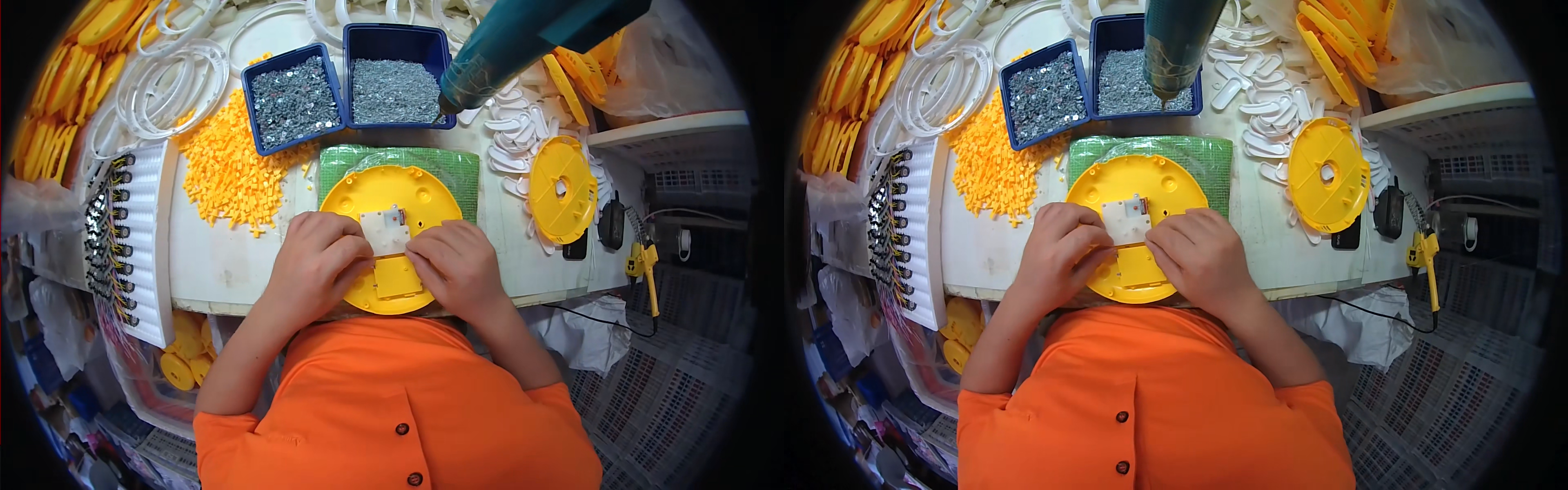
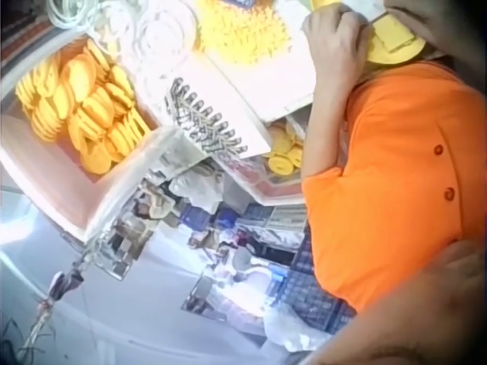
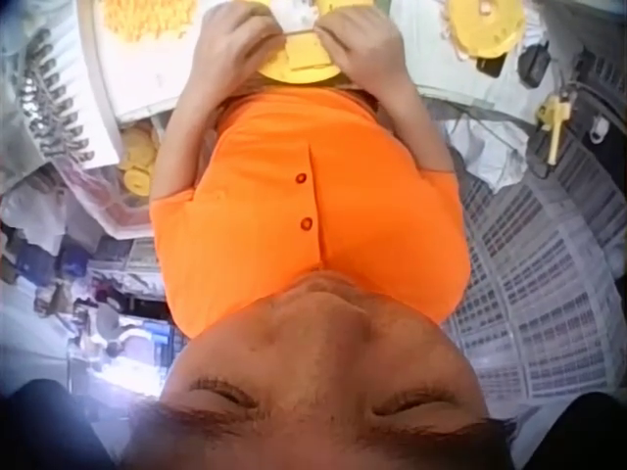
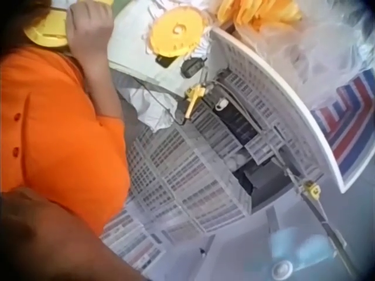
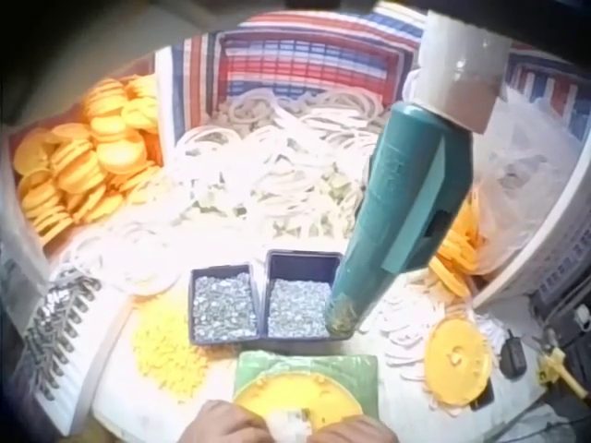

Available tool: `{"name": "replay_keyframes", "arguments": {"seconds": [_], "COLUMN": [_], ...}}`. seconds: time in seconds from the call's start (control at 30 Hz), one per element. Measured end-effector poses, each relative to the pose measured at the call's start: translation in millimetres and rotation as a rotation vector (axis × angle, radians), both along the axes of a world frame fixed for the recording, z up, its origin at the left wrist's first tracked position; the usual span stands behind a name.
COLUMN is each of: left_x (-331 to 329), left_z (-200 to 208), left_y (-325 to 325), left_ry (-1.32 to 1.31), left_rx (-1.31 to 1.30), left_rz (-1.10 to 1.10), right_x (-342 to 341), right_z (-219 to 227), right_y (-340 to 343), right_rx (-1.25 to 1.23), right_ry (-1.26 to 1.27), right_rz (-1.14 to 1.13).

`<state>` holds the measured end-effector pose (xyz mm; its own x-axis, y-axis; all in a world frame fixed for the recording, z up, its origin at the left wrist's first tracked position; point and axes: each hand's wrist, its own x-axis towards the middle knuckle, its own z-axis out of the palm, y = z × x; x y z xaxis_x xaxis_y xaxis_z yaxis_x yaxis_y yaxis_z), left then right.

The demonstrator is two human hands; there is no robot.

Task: Assembling plastic toy housings by inserting components and driving screws using an electric screwdriver.

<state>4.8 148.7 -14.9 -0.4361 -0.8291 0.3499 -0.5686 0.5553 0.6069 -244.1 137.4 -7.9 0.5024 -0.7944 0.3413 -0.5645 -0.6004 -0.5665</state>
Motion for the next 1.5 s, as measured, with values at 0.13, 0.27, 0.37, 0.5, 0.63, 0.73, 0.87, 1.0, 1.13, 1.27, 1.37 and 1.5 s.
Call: {"name": "replay_keyframes", "arguments": {"seconds": [0.13,0.27,0.37,0.5,0.63,0.73,0.87,1.0,1.13,1.27,1.37,1.5], "left_x": [3.1,-5.7,-20.0,-29.1,-33.5,-33.3,-33.6,-34.6,-34.4,-35.8,-34.8,-30.4], "left_z": [6.1,19.8,17.5,-7.8,-2.5,-5.0,-10.1,-12.5,-14.7,-19.3,-17.4,-15.3], "left_y": [-5.2,-26.2,-40.4,-47.3,-50.7,-56.4,-55.4,-54.5,-55.6,-55.7,-54.6,-55.0], "left_ry": [0.007,-0.096,-0.184,-0.255,-0.330,-0.314,-0.305,-0.297,-0.297,-0.309,-0.325,-0.267], "left_rx": [0.030,0.027,0.008,-0.061,0.047,0.068,-0.023,-0.044,-0.049,-0.066,-0.091,-0.074], "left_rz": [-0.018,-0.117,-0.218,-0.281,-0.250,-0.229,-0.207,-0.197,-0.200,-0.199,-0.198,-0.213], "right_x": [-16.0,-13.8,6.0,30.4,25.7,22.1,17.9,26.2,26.1,21.4,21.1,23.3], "right_z": [17.6,54.6,77.8,112.1,82.7,60.2,35.2,32.4,26.1,26.5,29.5,40.1], "right_y": [-14.1,-60.1,-102.3,-113.0,-84.5,-57.1,-37.9,-23.3,-19.6,-13.2,-10.2,-23.4], "right_rx": [-0.009,-0.067,-0.002,0.462,0.648,0.733,0.707,0.632,0.786,0.744,0.782,0.757], "right_ry": [-0.015,-0.292,-0.546,-0.659,-1.172,-1.266,-1.260,-1.304,-1.212,-1.054,-1.042,-1.118], "right_rz": [-0.033,-0.159,0.056,0.312,0.457,0.261,0.268,0.275,0.178,0.180,0.163,0.217]}}
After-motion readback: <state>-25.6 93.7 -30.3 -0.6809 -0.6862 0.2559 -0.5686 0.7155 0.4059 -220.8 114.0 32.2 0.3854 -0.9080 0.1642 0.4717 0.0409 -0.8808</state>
